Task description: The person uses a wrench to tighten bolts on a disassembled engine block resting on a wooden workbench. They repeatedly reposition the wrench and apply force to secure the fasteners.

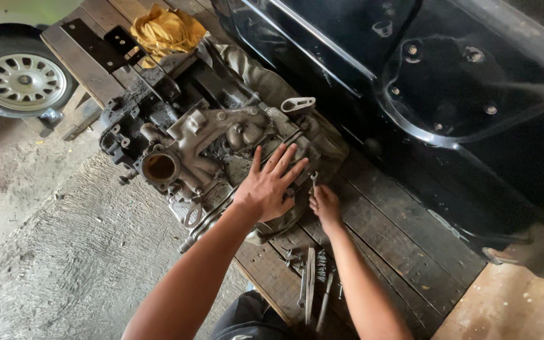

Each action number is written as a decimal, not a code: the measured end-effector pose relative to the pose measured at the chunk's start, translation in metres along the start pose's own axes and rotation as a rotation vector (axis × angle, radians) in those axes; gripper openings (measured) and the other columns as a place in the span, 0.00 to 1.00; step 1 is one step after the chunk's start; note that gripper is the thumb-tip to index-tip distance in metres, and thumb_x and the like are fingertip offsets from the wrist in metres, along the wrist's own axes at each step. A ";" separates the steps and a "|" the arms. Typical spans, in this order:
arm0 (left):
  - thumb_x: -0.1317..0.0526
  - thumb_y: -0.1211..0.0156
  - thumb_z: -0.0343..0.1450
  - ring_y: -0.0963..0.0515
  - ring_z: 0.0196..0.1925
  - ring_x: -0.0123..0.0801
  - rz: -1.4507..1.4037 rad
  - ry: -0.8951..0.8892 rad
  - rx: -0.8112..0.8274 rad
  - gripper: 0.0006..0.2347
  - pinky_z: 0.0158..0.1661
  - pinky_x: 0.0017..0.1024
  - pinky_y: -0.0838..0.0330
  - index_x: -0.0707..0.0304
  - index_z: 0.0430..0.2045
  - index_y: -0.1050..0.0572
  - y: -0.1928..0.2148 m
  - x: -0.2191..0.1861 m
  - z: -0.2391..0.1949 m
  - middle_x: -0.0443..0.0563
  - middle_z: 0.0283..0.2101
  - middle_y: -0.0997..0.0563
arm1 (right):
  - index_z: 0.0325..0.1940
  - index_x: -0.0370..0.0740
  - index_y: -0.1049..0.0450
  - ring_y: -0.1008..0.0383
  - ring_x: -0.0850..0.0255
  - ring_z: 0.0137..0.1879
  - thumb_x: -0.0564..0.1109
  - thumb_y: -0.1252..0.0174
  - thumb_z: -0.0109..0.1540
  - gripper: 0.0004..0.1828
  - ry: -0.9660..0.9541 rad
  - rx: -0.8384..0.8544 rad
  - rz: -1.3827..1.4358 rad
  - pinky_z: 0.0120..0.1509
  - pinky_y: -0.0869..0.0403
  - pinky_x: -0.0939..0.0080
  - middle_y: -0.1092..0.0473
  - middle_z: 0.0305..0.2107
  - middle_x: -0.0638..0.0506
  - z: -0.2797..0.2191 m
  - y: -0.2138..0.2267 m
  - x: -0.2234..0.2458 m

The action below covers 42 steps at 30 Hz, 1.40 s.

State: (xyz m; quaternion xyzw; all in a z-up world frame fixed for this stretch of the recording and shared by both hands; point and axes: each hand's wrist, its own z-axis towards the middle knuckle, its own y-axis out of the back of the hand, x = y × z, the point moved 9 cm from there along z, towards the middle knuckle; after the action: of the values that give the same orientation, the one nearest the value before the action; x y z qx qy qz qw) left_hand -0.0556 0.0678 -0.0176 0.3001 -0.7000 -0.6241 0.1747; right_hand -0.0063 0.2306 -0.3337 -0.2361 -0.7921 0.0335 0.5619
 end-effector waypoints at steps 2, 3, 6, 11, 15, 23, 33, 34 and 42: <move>0.44 0.42 0.67 0.63 0.79 0.45 -0.012 -0.011 -0.026 0.41 0.71 0.63 0.69 0.44 0.74 0.58 0.002 -0.001 0.000 0.55 0.78 0.63 | 0.39 0.40 0.27 0.44 0.69 0.24 0.53 0.47 0.72 0.15 0.117 0.005 -0.205 0.26 0.44 0.69 0.40 0.20 0.59 0.005 0.013 0.031; 0.44 0.41 0.67 0.63 0.80 0.45 -0.004 -0.007 -0.018 0.41 0.71 0.63 0.68 0.44 0.74 0.58 0.001 -0.001 0.000 0.54 0.78 0.63 | 0.39 0.39 0.26 0.42 0.68 0.24 0.52 0.46 0.73 0.15 0.175 0.002 -0.307 0.27 0.42 0.67 0.39 0.21 0.58 0.001 0.011 0.048; 0.45 0.40 0.66 0.63 0.80 0.45 0.010 -0.002 -0.009 0.42 0.71 0.62 0.68 0.45 0.74 0.57 0.000 0.000 -0.002 0.54 0.79 0.62 | 0.41 0.40 0.22 0.23 0.49 0.34 0.51 0.44 0.68 0.13 0.579 -0.022 -1.089 0.35 0.29 0.57 0.25 0.29 0.44 -0.029 -0.007 0.155; 0.46 0.40 0.66 0.62 0.80 0.44 -0.003 -0.002 -0.047 0.41 0.71 0.62 0.67 0.45 0.74 0.56 0.005 -0.002 -0.004 0.53 0.79 0.61 | 0.41 0.42 0.21 0.22 0.44 0.41 0.52 0.43 0.66 0.13 0.649 -0.103 -1.393 0.42 0.26 0.51 0.22 0.36 0.44 -0.070 -0.047 0.239; 0.46 0.41 0.66 0.62 0.80 0.45 0.000 -0.008 -0.047 0.41 0.71 0.62 0.67 0.45 0.74 0.56 0.003 -0.001 -0.005 0.54 0.78 0.61 | 0.42 0.42 0.21 0.23 0.58 0.31 0.50 0.45 0.69 0.12 0.541 -0.227 -0.997 0.35 0.29 0.58 0.25 0.26 0.49 -0.072 -0.007 0.210; 0.47 0.40 0.65 0.60 0.79 0.46 -0.021 -0.017 -0.073 0.41 0.71 0.63 0.66 0.46 0.74 0.55 0.003 0.000 -0.004 0.55 0.78 0.59 | 0.41 0.44 0.29 0.50 0.72 0.19 0.53 0.48 0.70 0.12 -0.147 -0.136 0.312 0.21 0.51 0.70 0.45 0.17 0.61 -0.056 -0.008 0.003; 0.48 0.40 0.64 0.59 0.79 0.46 -0.062 -0.015 -0.106 0.41 0.70 0.63 0.66 0.46 0.73 0.53 0.002 0.000 -0.002 0.55 0.78 0.58 | 0.40 0.44 0.29 0.49 0.70 0.20 0.53 0.48 0.70 0.12 -0.127 -0.134 0.411 0.23 0.48 0.68 0.45 0.18 0.60 -0.039 -0.032 0.001; 0.48 0.40 0.64 0.59 0.79 0.46 -0.063 -0.017 -0.106 0.41 0.70 0.63 0.66 0.46 0.73 0.53 0.002 0.001 -0.002 0.55 0.78 0.58 | 0.40 0.45 0.29 0.48 0.70 0.20 0.54 0.48 0.70 0.12 -0.127 -0.124 0.419 0.23 0.48 0.68 0.44 0.18 0.60 -0.039 -0.035 0.001; 0.49 0.39 0.64 0.59 0.79 0.46 -0.048 -0.008 -0.079 0.41 0.71 0.62 0.66 0.45 0.74 0.54 0.001 0.001 -0.001 0.54 0.78 0.58 | 0.40 0.45 0.29 0.47 0.69 0.20 0.54 0.48 0.70 0.12 -0.122 -0.133 0.473 0.24 0.47 0.67 0.44 0.17 0.60 -0.039 -0.048 -0.007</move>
State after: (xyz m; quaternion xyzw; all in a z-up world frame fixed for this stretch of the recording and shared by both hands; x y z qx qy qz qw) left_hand -0.0561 0.0663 -0.0167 0.3074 -0.6679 -0.6565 0.1686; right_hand 0.0153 0.1769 -0.3104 -0.4489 -0.7478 0.1261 0.4727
